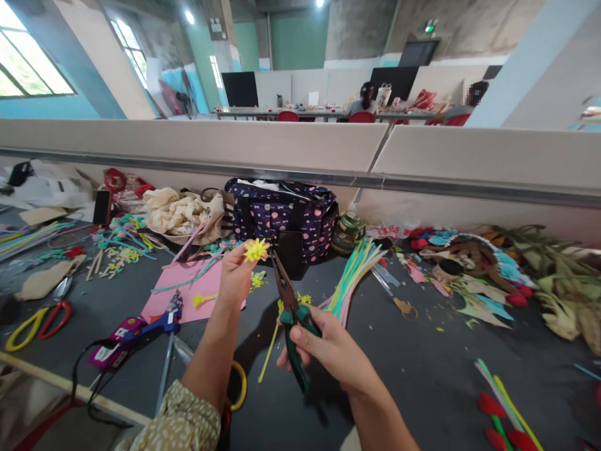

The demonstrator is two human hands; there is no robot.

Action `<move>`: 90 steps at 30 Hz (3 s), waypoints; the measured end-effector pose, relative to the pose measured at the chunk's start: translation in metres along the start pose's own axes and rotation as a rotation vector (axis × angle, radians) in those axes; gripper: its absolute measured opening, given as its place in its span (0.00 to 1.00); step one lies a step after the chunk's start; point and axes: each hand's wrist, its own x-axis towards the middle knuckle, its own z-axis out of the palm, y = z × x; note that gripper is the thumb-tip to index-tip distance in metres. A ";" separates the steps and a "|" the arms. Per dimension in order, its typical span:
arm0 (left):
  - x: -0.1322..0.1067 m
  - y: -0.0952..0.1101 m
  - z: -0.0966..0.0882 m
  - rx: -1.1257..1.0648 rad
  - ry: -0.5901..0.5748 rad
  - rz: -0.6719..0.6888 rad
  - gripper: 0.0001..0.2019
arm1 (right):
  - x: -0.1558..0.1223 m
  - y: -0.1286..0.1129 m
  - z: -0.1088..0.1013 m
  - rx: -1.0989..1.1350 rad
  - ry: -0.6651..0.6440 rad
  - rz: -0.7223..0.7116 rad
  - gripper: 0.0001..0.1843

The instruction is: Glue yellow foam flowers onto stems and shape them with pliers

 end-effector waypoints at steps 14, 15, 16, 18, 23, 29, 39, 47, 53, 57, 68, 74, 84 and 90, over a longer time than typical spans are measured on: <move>-0.003 -0.011 0.008 -0.211 0.030 -0.148 0.08 | 0.003 0.011 0.000 0.320 -0.115 0.052 0.23; -0.003 -0.011 0.009 -0.218 0.033 -0.155 0.08 | 0.003 0.011 0.000 0.340 -0.125 0.055 0.23; -0.003 -0.011 0.009 -0.225 0.034 -0.161 0.09 | 0.004 0.011 0.000 0.360 -0.135 0.059 0.23; -0.003 -0.010 0.009 -0.242 0.032 -0.168 0.09 | 0.004 0.012 -0.001 0.396 -0.162 0.074 0.23; -0.005 -0.009 0.011 -0.269 0.016 -0.186 0.09 | 0.005 0.013 -0.003 0.461 -0.234 0.105 0.25; -0.007 -0.006 0.014 -0.296 0.007 -0.211 0.12 | 0.004 0.013 -0.001 0.451 -0.212 0.073 0.22; -0.007 -0.007 0.012 -0.274 0.014 -0.210 0.14 | 0.004 0.011 0.001 0.351 -0.137 0.054 0.23; -0.005 -0.011 0.006 -0.199 0.019 -0.140 0.11 | 0.003 0.010 0.001 0.082 -0.007 0.005 0.26; -0.004 -0.011 0.003 -0.155 0.009 -0.117 0.09 | 0.003 0.008 0.004 -0.208 0.084 -0.055 0.21; -0.004 -0.006 0.003 -0.112 -0.049 -0.069 0.05 | 0.004 0.004 0.007 -0.399 0.167 -0.090 0.19; -0.003 -0.004 0.002 -0.095 -0.015 -0.081 0.06 | 0.006 0.007 0.002 -0.340 0.113 -0.072 0.17; -0.003 -0.010 -0.003 -0.084 -0.016 -0.106 0.07 | 0.004 0.009 -0.001 -0.210 0.055 -0.060 0.18; -0.002 -0.002 0.001 -0.055 -0.057 -0.052 0.04 | 0.003 0.003 0.005 -0.471 0.181 -0.061 0.18; -0.001 0.000 0.002 -0.039 -0.055 -0.053 0.04 | 0.005 0.006 0.004 -0.560 0.254 -0.089 0.13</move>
